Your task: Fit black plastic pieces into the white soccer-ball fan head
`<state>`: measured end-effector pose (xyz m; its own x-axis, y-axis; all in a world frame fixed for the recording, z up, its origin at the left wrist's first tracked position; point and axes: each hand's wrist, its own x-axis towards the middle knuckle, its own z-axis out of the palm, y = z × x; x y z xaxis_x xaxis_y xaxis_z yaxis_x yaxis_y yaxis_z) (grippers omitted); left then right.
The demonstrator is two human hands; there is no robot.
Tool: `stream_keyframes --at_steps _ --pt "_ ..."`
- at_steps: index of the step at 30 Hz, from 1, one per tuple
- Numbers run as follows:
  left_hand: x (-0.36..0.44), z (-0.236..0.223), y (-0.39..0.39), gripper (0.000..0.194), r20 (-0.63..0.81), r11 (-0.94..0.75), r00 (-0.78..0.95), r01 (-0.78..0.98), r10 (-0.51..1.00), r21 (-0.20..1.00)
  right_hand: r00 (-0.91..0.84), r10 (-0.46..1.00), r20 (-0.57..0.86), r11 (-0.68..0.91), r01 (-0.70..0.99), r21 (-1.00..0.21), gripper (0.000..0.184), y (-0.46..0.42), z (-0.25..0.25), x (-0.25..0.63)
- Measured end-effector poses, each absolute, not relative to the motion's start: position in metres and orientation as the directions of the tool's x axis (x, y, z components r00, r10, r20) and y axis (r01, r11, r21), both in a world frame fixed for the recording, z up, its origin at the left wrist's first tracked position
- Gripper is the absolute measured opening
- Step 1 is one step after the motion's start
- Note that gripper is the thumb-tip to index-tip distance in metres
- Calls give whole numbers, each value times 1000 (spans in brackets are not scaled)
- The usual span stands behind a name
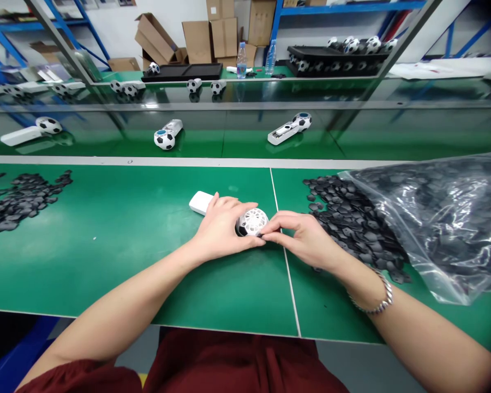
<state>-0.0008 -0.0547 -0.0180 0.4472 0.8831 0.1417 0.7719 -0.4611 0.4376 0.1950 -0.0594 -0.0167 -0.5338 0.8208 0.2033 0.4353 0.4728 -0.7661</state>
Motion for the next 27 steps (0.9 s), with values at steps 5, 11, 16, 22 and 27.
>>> stream_keyframes --at_steps 5,11,16,22,27 --pt "0 -17 -55 63 145 -454 437 781 888 429 -486 846 219 457 450 -767 7 -59 -19 195" --pt "4 -14 -56 56 155 -435 413 773 898 461 -394 898 193 358 402 -843 20 -56 -30 192" --pt "6 -14 -56 51 197 -463 423 747 885 476 -441 893 92 234 279 -932 32 -53 -32 190" --pt "2 -18 -56 59 193 -508 477 726 858 463 -155 979 131 197 886 -419 17 -31 -19 232" --pt "-5 -13 -55 57 132 -545 562 677 817 494 37 999 33 -34 995 -91 16 -18 -19 259"
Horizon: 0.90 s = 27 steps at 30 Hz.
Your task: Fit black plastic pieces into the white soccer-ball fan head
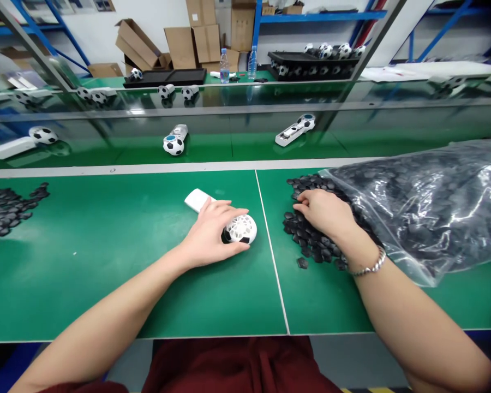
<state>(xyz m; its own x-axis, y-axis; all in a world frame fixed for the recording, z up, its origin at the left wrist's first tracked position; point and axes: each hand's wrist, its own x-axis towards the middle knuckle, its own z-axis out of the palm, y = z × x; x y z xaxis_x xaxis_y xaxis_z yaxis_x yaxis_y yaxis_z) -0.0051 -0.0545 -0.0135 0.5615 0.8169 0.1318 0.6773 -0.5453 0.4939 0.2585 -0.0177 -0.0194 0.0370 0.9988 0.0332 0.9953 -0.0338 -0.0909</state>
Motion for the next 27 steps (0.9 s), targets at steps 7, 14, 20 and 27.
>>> stream_keyframes --at_steps 7,14,20,27 --pt "0 -15 -61 62 66 -481 583 595 810 644 -65 998 -8 60 956 -287 6 -15 -21 256" --pt "-4 -19 -56 60 101 -528 682 454 724 718 -526 840 137 490 624 -609 16 -43 -4 224" --pt "-7 -19 -53 60 108 -526 689 432 717 732 -580 802 143 484 490 -725 12 -56 0 217" --pt "-7 -18 -55 60 123 -533 682 433 721 727 -522 832 187 462 466 -755 10 -56 -2 212"
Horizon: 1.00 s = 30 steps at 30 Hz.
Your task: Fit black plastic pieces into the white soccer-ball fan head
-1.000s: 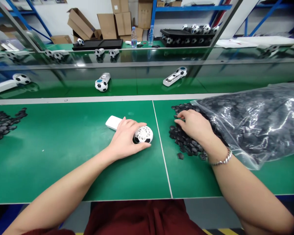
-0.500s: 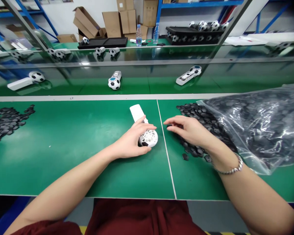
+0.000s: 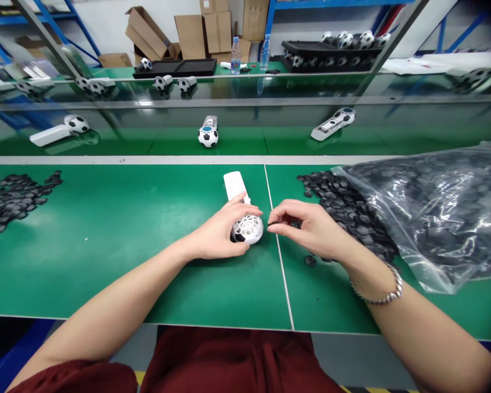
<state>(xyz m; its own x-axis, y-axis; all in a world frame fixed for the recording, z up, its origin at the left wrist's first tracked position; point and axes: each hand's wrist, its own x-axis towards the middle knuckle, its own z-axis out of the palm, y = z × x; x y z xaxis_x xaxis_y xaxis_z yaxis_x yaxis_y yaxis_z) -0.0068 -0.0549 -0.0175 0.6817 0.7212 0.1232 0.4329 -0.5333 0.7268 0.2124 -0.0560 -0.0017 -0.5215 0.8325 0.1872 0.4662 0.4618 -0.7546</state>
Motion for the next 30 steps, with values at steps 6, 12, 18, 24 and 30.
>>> stream_keyframes --at_steps 6,12,18,24,30 --pt "-1 -17 -57 54 108 -481 634 453 766 751 -579 813 53 341 400 -851 11 -59 -4 204" --pt "7 -21 -61 45 137 -449 565 461 814 765 -550 832 66 327 392 -859 9 -56 -11 200" --pt "16 -23 -65 34 172 -428 487 483 856 764 -506 859 72 288 363 -886 14 -55 -17 198" --pt "16 -20 -63 34 131 -415 506 502 852 759 -473 881 31 270 447 -853 23 -46 -15 200" --pt "11 -17 -62 37 82 -406 548 502 833 764 64 984 166 0 933 -359 17 -12 -17 254"
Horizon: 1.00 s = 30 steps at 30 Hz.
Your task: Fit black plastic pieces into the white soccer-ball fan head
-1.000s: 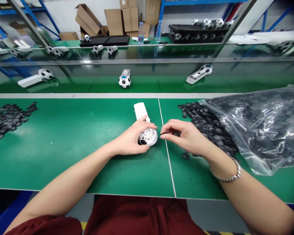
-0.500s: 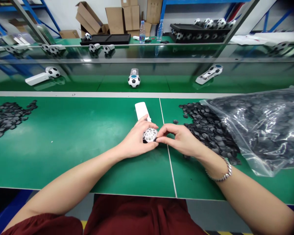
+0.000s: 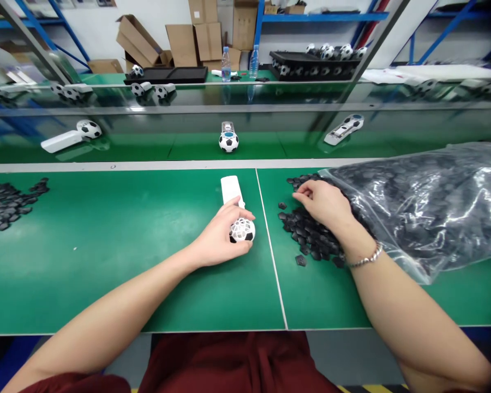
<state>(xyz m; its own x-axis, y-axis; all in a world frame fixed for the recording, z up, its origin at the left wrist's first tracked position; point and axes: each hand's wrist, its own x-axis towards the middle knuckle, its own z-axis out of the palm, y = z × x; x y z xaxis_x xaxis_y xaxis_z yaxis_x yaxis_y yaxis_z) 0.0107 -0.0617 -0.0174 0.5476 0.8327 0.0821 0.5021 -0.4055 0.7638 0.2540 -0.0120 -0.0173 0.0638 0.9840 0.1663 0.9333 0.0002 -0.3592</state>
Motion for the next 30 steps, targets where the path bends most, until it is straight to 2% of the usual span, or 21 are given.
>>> stream_keyframes --at_steps 3,9,11,15,18,21,24,27,30 --pt "9 -19 -62 37 93 -412 553 489 828 768 80 992 102 -56 974 -217 18 -4 -23 268" --pt "4 -19 -62 43 131 -497 668 394 733 773 -79 979 188 74 997 30 23 -2 -29 253" --pt "3 -17 -63 49 128 -515 681 403 721 757 -86 978 189 75 995 68 24 -1 -30 250" --pt "1 -14 -64 60 53 -388 525 553 849 737 -46 983 176 37 998 49 28 3 -32 255" --pt "-2 -11 -61 57 30 -364 522 550 852 752 -53 981 185 69 995 -78 29 2 -31 259" --pt "-7 -9 -56 49 53 -404 556 530 829 746 -182 965 190 231 932 -280 31 -7 -27 253" --pt "-11 -8 -52 51 57 -417 573 521 818 745 -305 940 155 341 794 -503 24 -21 -22 238" --pt "-9 -10 -52 51 60 -420 574 519 817 745 -383 921 68 289 555 -780 18 -36 -19 221" --pt "-4 -15 -55 43 97 -413 525 528 845 742 -460 888 16 202 357 -912 22 -46 -17 210"
